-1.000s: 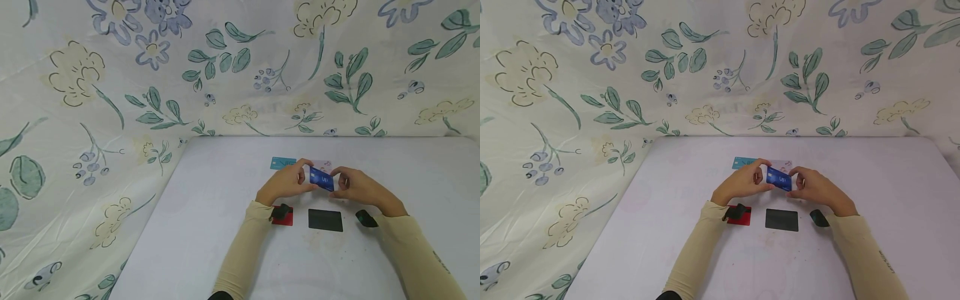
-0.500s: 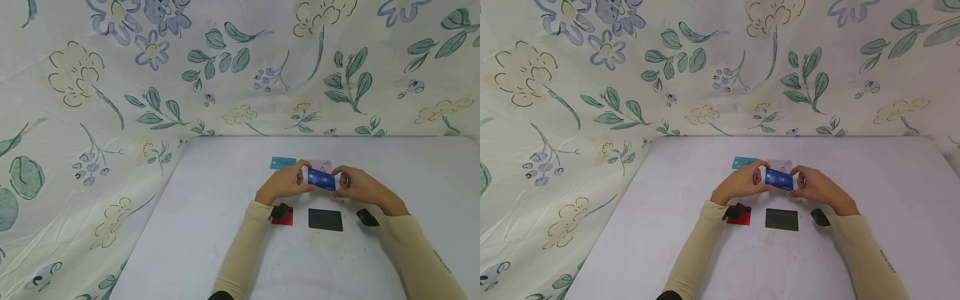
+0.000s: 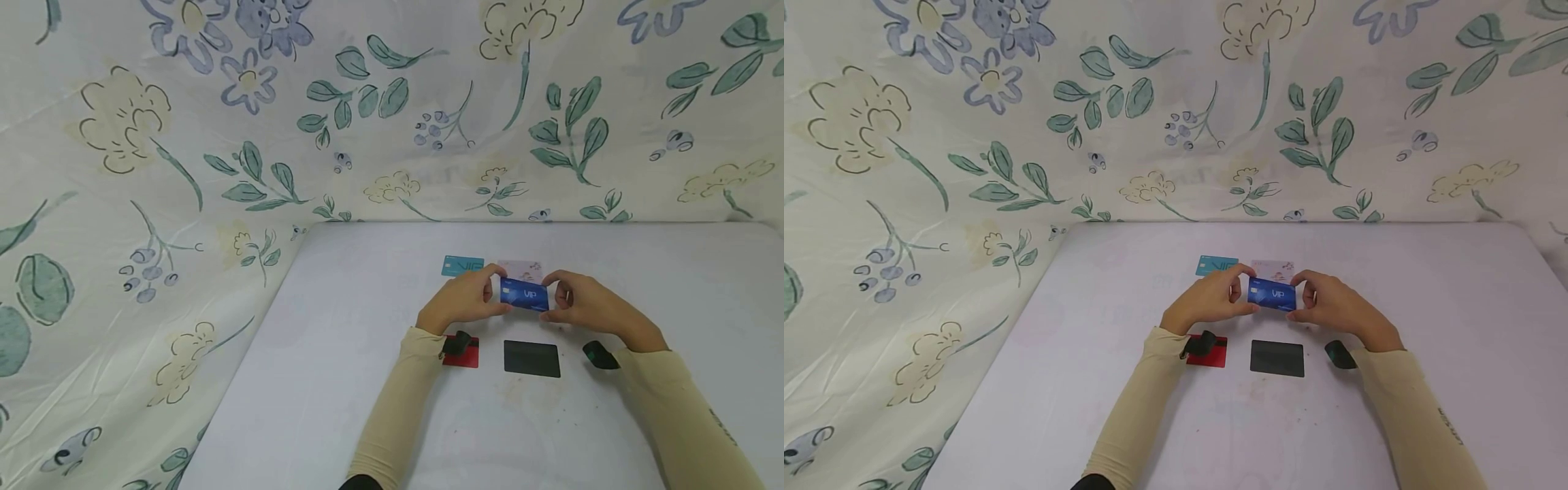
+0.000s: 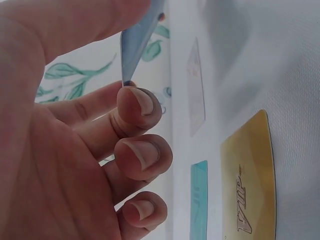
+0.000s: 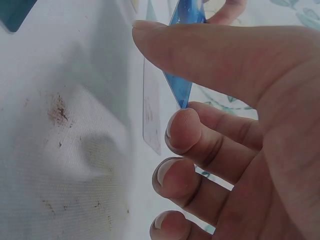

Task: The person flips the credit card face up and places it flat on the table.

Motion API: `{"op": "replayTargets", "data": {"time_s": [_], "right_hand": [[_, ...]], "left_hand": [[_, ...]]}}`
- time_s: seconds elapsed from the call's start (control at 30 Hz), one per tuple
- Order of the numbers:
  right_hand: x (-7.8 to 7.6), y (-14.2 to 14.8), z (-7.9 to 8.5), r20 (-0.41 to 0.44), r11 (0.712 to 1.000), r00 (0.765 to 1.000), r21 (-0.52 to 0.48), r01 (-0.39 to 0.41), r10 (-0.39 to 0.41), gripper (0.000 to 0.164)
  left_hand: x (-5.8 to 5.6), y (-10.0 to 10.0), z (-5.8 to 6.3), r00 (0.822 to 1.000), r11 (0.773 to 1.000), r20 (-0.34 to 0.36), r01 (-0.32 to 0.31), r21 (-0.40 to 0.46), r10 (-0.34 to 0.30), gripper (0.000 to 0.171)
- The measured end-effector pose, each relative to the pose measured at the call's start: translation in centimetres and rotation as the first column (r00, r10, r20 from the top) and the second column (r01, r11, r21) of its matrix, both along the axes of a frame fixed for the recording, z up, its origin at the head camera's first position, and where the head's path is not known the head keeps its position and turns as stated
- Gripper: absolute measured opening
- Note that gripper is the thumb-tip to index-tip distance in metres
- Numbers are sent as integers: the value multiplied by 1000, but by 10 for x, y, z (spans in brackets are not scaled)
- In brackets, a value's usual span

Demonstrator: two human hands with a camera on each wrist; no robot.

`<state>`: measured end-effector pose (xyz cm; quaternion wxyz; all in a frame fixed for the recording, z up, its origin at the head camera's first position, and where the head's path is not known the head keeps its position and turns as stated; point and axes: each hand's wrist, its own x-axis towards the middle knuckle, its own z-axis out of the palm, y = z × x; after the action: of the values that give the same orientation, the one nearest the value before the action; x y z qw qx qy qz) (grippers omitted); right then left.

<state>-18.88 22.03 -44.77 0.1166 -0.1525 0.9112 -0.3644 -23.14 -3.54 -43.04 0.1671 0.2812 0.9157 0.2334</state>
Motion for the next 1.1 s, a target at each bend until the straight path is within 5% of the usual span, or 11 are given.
{"op": "replayTargets", "data": {"time_s": [1.1], "right_hand": [[-5,0,-10,54,1000,999,25,2,-3,64]], "left_hand": [[0,5,-13,999,985,-13,-34,-169,32,63]]}}
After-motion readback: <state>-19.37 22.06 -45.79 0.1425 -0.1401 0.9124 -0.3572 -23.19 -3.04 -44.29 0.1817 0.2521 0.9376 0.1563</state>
